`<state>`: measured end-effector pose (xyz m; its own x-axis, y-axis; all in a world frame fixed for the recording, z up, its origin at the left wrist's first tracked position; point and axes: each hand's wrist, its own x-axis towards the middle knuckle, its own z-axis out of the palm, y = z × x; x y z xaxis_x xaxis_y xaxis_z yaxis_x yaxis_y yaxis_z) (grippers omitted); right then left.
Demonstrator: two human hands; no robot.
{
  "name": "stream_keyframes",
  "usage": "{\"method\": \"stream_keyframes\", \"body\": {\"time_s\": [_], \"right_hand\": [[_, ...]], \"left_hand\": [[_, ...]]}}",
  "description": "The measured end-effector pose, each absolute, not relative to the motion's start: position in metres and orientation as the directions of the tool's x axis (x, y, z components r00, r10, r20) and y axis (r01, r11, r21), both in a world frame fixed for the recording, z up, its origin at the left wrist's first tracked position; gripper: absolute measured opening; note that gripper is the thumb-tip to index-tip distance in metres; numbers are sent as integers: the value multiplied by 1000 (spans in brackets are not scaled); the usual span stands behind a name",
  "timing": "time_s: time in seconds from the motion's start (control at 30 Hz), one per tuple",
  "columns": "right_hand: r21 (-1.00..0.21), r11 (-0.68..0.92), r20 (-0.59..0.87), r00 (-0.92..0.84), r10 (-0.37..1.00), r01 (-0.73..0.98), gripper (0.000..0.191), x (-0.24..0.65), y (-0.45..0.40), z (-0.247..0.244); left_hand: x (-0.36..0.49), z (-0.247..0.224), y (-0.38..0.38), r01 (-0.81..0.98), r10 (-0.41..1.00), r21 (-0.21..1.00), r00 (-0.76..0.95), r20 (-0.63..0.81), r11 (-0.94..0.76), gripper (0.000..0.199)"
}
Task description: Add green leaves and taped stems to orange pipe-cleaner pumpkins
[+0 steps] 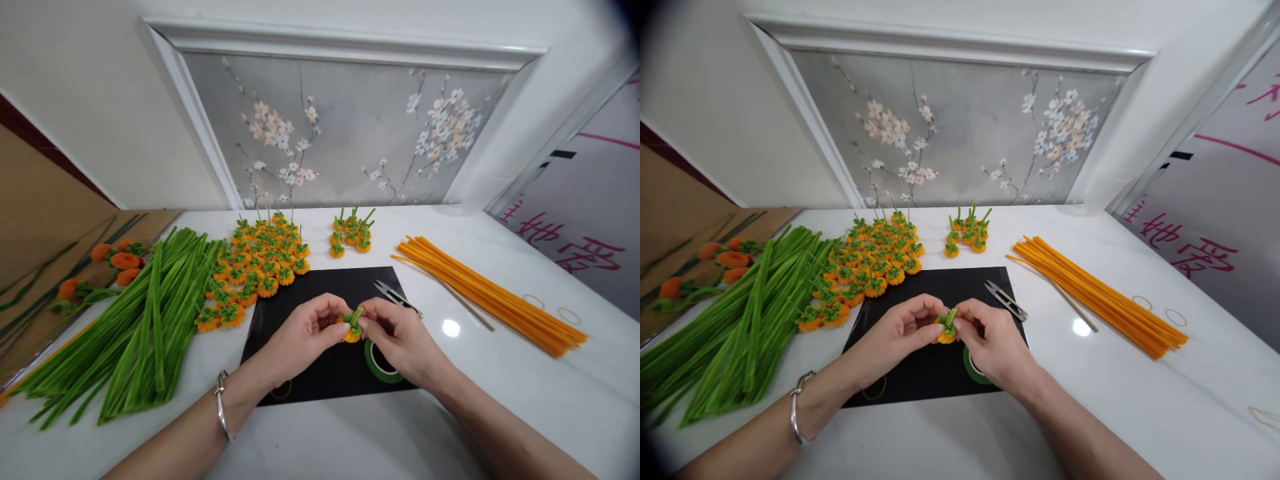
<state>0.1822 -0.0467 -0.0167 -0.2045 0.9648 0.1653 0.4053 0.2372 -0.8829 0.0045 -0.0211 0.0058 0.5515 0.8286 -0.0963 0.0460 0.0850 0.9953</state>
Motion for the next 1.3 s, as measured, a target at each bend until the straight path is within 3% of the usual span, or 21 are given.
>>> {"method": "stream_keyframes", "body": {"time_s": [0.27, 0.53, 1.3], "right_hand": [[-879, 244, 147, -254, 956, 409, 14, 184, -46, -10], [-863, 269, 184, -231, 955, 428, 14, 184, -45, -11], [-862, 268, 121, -340, 933, 430, 24, 179, -51, -10]], "left_hand": [[4, 6, -22, 93, 847, 994, 523, -93, 52, 8], [4, 0, -22, 77, 865, 992, 485, -127, 102, 25], [-2, 2, -20, 325, 836, 943, 537, -115, -78, 15]]}}
